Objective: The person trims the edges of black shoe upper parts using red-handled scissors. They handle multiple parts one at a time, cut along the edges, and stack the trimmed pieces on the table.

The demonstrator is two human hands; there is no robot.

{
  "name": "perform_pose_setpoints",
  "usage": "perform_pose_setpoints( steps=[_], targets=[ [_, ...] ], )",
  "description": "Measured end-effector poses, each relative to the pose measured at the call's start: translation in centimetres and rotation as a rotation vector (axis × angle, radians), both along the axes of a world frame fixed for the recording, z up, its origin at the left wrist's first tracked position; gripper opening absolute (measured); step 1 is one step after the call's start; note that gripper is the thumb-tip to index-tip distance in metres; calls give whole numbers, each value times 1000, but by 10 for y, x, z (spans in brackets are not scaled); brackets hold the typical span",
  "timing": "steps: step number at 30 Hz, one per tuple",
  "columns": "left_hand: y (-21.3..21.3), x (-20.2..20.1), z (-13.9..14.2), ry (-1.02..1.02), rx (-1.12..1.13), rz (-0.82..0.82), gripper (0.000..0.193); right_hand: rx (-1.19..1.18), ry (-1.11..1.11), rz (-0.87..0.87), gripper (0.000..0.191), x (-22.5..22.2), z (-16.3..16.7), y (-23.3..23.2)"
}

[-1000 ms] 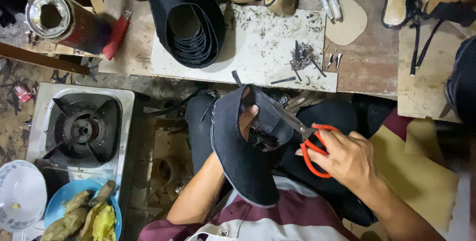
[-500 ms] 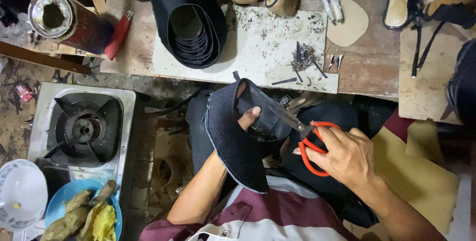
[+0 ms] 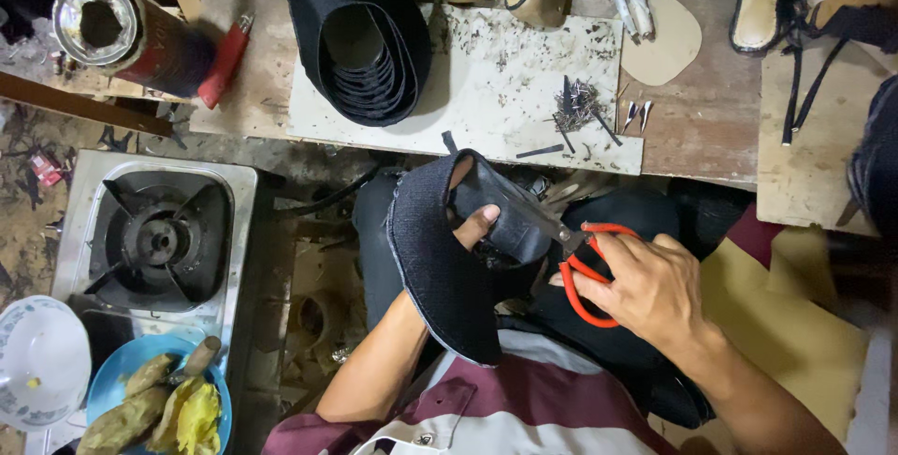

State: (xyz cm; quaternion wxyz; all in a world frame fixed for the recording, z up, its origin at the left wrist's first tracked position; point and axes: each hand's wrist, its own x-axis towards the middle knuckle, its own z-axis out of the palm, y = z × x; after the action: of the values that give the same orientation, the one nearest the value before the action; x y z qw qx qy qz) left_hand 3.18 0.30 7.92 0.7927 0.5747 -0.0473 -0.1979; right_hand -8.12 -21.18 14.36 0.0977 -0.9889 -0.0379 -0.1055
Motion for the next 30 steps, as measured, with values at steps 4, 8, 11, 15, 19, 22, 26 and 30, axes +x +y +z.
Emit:
perform_pose_setpoints(
  steps=[4, 8, 11, 15, 19, 22, 26, 30],
  targets=[
    [3, 0, -2, -156, 16, 17, 65, 37, -27, 24, 60, -1, -1, -3],
    [-1, -2, -1, -108, 92, 4, 63, 35, -39, 19, 59, 0, -1, -3],
    [-3, -7, 3, -57, 87, -29, 58, 41, -24, -8, 58, 2, 0, -2],
    [-4, -7, 9, 55, 110, -53, 48, 63, -57, 41, 58, 4, 2, -3],
    [-5, -6, 8, 94, 66, -29, 42, 53, -18, 21, 53, 7, 2, -4],
    [-5, -7, 5, 111, 41, -98, 31, 51, -16, 27, 52, 9, 3, -4],
    [-5, -9, 1, -141, 58, 5, 33, 69, -37, 41, 47, 11, 3, -1],
    [-6, -10, 0, -165, 77, -15, 25, 115, -6, 41, 43, 10, -1, -4]
  ],
)
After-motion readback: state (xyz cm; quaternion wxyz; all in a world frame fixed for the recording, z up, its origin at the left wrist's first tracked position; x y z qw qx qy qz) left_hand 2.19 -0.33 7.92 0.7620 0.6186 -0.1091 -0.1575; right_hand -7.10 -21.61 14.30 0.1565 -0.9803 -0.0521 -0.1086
